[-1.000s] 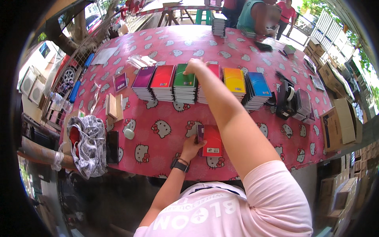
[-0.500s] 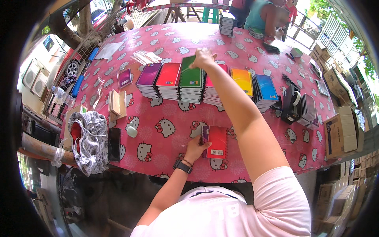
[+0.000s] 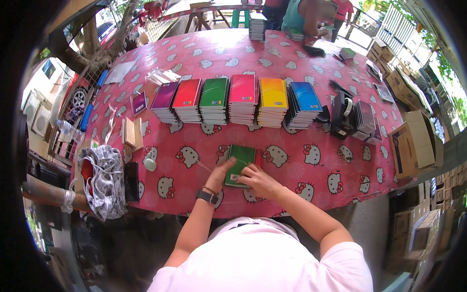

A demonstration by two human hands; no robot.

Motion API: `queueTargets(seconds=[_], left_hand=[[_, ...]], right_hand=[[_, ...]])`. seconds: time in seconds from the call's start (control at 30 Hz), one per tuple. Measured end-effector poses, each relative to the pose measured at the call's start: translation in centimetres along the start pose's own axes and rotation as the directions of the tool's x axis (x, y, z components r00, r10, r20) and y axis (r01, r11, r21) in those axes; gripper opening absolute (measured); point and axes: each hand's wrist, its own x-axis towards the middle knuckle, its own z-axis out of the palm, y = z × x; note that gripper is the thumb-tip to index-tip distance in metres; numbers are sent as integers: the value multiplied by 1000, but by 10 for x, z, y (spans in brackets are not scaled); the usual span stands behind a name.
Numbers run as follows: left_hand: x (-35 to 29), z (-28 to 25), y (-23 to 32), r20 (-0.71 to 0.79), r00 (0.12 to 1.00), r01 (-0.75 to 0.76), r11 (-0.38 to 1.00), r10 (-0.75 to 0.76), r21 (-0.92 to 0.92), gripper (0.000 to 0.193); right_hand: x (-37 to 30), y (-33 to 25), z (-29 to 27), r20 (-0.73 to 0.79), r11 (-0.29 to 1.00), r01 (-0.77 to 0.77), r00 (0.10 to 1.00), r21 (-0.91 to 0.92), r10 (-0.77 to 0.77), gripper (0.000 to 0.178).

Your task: The person repeatedly picks up small spiral-bound notebooks from stacks on a pink Hello Kitty table, places them into clear plastic sleeves, and sets the packaged items aside. The person handles notebooks of multiple colors one at a time and continues the same packaging loop throughout the clip.

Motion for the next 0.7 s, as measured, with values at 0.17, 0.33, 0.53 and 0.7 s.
queueTargets(seconds=[0.17, 0.33, 0.53, 0.7], left_hand=[[-9, 7, 4, -95, 983, -126, 948, 160, 291, 41], [-3, 3, -7, -140, 957, -176, 890, 255, 422, 43], [0, -2, -14, -102, 944, -237, 859, 314, 453, 39], [-3, 9, -9, -114, 965, -182, 921, 234, 345, 37]], right_hand=[[59, 42, -77, -343, 999, 18, 939, 48, -1, 18], [159, 146, -137, -452, 819, -572, 739, -31, 499, 40], [219, 199, -146, -120, 481, -816, 538, -321, 834, 68], [209, 206, -160, -206, 698, -644, 672, 313, 711, 51]])
